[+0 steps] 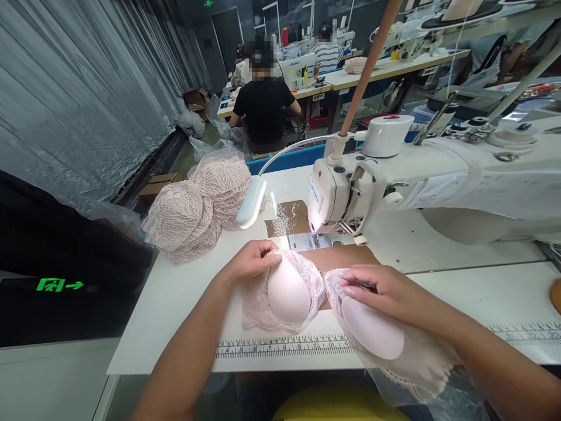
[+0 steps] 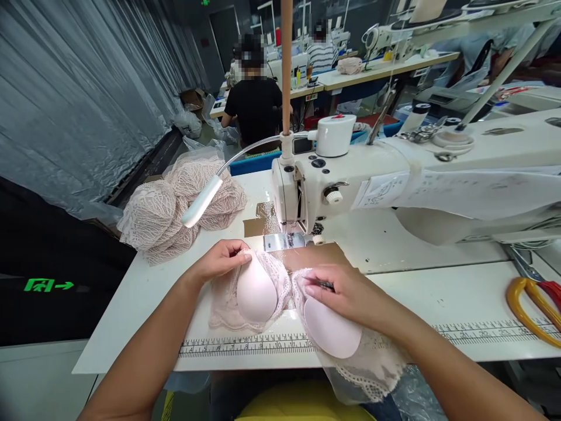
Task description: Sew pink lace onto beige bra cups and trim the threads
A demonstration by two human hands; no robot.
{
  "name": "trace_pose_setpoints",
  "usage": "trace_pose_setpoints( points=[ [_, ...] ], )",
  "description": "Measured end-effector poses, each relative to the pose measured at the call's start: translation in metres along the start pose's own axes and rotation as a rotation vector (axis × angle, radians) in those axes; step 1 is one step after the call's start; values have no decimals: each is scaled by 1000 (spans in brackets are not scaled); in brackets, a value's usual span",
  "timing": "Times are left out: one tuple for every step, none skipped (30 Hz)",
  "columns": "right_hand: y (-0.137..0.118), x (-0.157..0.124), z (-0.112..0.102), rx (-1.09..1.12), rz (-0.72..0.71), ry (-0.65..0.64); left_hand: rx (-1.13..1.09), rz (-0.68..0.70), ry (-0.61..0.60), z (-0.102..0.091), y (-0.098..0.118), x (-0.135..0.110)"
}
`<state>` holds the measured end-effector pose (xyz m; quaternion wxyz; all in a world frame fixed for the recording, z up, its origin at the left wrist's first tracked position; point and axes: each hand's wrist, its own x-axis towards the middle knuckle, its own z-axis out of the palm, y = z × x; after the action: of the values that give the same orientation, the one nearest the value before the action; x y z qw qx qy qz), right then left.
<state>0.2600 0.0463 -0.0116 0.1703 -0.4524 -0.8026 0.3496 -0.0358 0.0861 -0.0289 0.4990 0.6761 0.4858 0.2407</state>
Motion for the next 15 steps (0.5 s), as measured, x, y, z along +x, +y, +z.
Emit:
trace_pose_setpoints(
  points=[
    [-3, 6, 0, 13, 11, 4, -13, 3, -13, 2, 2, -1],
    [-6, 13, 0, 19, 17, 10, -26, 3, -26, 3, 4, -1],
    [-10, 20, 1, 22, 26, 17, -43, -1, -40, 5, 5, -2],
    [-13, 26, 3, 28, 41, 26, -64, -5, -53, 6, 6, -2],
    [-16, 32, 5, 36, 55, 24, -90, -10, -66, 7, 7, -3],
    [-18, 37, 8, 50, 65, 12, -118, -12, -78, 8, 7, -3],
    [-20, 42, 11, 74, 67, 0, -147, -14, -88, 9, 8, -3],
    [-21, 46, 14, 106, 58, -6, -174, -14, -96, 10, 7, -2],
    [-22, 49, 18, 143, 37, -8, -191, -13, -100, 12, 7, -2],
    [-22, 52, 22, 177, 11, -2, -200, -11, -100, 13, 7, -2],
    [-22, 55, 26, 203, -11, 9, -205, -8, -100, 15, 6, -1],
    [-21, 57, 29, 219, -27, 21, -204, -4, -98, 17, 6, -1],
    [-21, 58, 32, 222, -38, 34, -203, 1, -96, 19, 6, 0],
    [-20, 59, 35, 221, -44, 48, -204, 6, -95, 21, 6, 0],
    [-19, 59, 37, 220, -48, 64, -208, 9, -96, 23, 6, 0]
  ],
)
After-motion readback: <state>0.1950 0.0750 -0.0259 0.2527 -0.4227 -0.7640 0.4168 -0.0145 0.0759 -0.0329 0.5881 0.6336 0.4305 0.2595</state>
